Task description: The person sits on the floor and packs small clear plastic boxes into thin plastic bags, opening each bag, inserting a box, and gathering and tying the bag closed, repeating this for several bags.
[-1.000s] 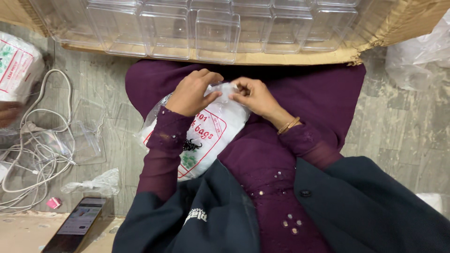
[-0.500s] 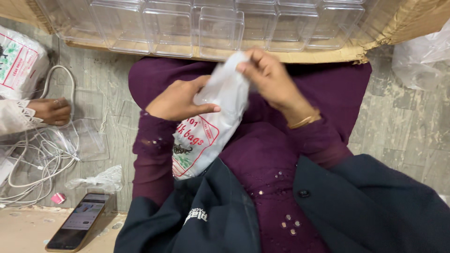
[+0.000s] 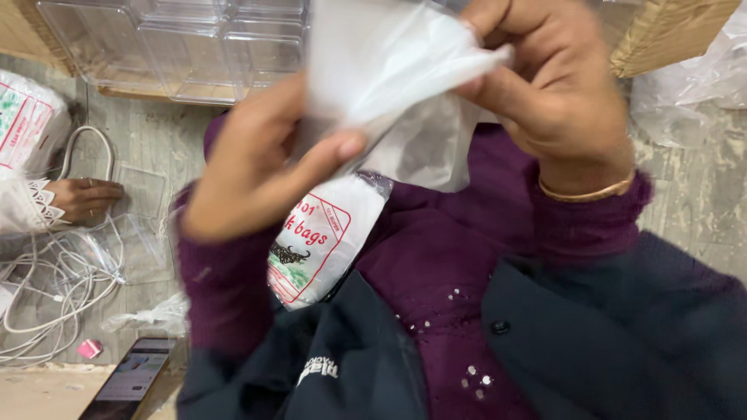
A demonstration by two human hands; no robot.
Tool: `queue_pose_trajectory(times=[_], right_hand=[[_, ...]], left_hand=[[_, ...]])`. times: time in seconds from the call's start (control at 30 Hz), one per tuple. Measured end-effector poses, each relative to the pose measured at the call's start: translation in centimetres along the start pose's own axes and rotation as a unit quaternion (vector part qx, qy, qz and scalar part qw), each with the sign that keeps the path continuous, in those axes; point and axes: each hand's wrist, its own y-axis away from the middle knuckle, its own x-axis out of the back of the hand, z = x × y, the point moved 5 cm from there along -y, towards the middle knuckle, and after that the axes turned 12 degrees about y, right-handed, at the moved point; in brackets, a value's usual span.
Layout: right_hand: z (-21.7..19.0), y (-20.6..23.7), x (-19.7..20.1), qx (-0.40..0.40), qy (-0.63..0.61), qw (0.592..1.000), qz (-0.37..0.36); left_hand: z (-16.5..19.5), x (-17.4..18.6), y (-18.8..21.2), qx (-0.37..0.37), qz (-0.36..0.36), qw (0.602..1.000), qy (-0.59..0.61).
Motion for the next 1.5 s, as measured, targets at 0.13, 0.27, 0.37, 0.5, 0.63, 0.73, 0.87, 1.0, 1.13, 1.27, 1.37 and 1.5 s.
queue_pose_trajectory(times=[0.13, 0.27, 0.37, 0.5, 0.63, 0.73, 0.87, 1.0, 1.13, 1.27, 1.37, 1.5], right_hand=[[-0.6, -0.8, -2.5, 0.024, -0.009, 0.998, -0.054], [8.0, -2.4, -9.9, -0.089, -0.106, 0.983, -0.124], [15.2, -1.7, -12.5, -0.239, -0.146, 0.954, -0.105], [20.3, -0.5, -11.5, -0.24, -0.126, 0.957, -0.099], [22.5, 0.0, -10.7, -0.25, -0.114, 0.957, -0.09], [23.1, 0.0, -11.1, -0.27, -0.118, 0.952, -0.079], [22.6, 0.0, -11.1, -0.275, -0.124, 0.951, -0.065], [21.9, 0.1, -10.8, -0.277, -0.137, 0.948, -0.079], [21.6, 0.1, -10.8, -0.279, -0.147, 0.945, -0.088], [21.6, 0.2, -10.9, -0.272, -0.149, 0.947, -0.088], [21.7, 0.4, -11.0, -0.27, -0.162, 0.944, -0.098], [22.0, 0.8, -10.9, -0.265, -0.153, 0.948, -0.091]], left_hand=[[4.8, 1.6, 5.1, 0.116, 0.025, 0.991, -0.064], [-2.1, 3.9, 8.2, 0.28, 0.036, 0.959, -0.009], [-10.8, 4.5, 8.5, 0.298, 0.031, 0.953, 0.034], [-17.8, 5.9, 8.6, 0.291, 0.078, 0.947, 0.112], [-18.6, 6.9, 7.1, 0.236, -0.007, 0.97, 0.065], [-18.8, 7.0, 5.2, 0.217, -0.016, 0.976, 0.024], [-18.3, 6.5, 3.8, 0.202, -0.012, 0.979, 0.032], [-15.7, 5.1, 3.2, 0.012, -0.043, 0.994, -0.101], [-16.8, 6.0, 3.2, 0.158, 0.042, 0.982, 0.095], [-16.4, 6.2, 3.6, 0.085, -0.006, 0.995, -0.048], [-17.7, 5.9, 3.6, 0.13, 0.008, 0.99, -0.055], [-19.1, 5.8, 3.5, 0.208, 0.069, 0.973, 0.078]])
